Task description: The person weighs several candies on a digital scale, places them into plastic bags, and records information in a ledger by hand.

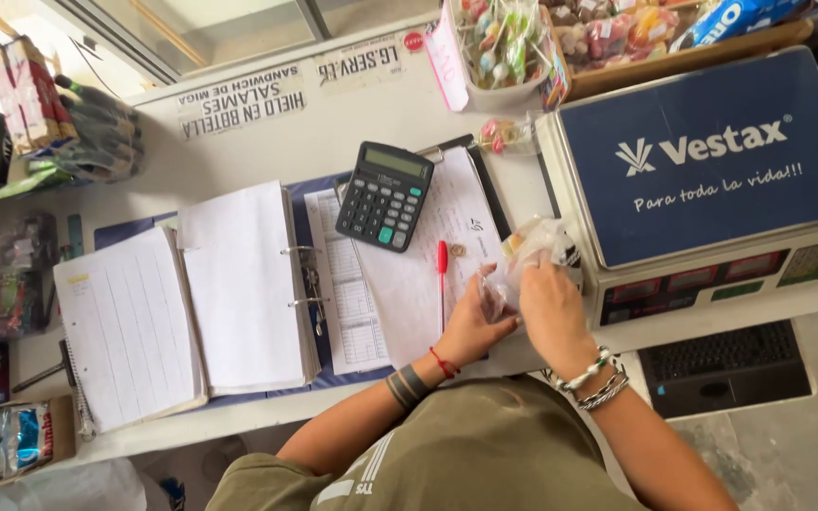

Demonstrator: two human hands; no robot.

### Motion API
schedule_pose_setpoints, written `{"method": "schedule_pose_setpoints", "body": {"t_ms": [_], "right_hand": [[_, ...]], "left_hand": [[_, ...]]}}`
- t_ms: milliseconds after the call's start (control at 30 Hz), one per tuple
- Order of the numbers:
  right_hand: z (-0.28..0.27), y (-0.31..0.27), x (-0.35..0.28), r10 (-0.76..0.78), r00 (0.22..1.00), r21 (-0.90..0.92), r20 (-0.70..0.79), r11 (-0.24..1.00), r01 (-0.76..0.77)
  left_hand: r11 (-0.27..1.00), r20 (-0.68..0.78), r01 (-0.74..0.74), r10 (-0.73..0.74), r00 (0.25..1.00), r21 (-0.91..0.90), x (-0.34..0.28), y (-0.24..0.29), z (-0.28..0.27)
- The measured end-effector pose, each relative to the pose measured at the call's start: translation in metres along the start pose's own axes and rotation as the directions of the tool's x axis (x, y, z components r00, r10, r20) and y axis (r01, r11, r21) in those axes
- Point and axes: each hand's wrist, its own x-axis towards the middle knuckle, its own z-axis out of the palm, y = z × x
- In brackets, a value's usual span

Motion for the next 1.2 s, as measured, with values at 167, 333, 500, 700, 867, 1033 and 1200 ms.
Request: {"method": "schedule_pose_setpoints", "body": {"t_ms": [167,333,500,700,867,1033,1200], "right_hand": [[0.024,-0.010,-0.019,-0.039,0.999,0.045,0.019,0.998,0.038],[0.018,-0.007,-0.020,-0.045,0.994,0.082,0.104,0.996,0.036],[0.033,-0.006,-0.005,0.024,0.996,0.066,0.085,0.997,-0.029],[0.038,0.000,0.008,-0.009,0.998,0.224,0.068,0.975,-0.007],[0.058,0.003,-0.009,-0.100,0.993,0.111,0.062,0.989,0.093],[0.082,0.010,-0.008,-0.139,0.990,0.074,0.013,0.988,0.137],[0.112,0.027,-0.012,-0.257,0.966,-0.034,0.005,0.966,0.257]], "left_hand": [[0.999,-0.008,0.027,-0.027,1.000,0.030,0.003,-0.006,0.003],[0.999,0.012,0.024,-0.024,1.000,-0.034,-0.003,0.030,-0.002],[0.999,0.008,0.036,-0.036,0.999,-0.004,0.001,0.016,-0.001],[0.999,0.003,0.037,-0.037,0.999,0.026,-0.003,0.021,-0.003],[0.998,-0.022,0.045,-0.044,0.999,0.035,-0.001,0.024,-0.005],[0.997,-0.021,0.043,-0.042,0.999,0.066,0.002,0.022,-0.001],[0.999,-0.054,0.011,-0.009,0.998,0.033,0.002,0.011,0.005]]}}
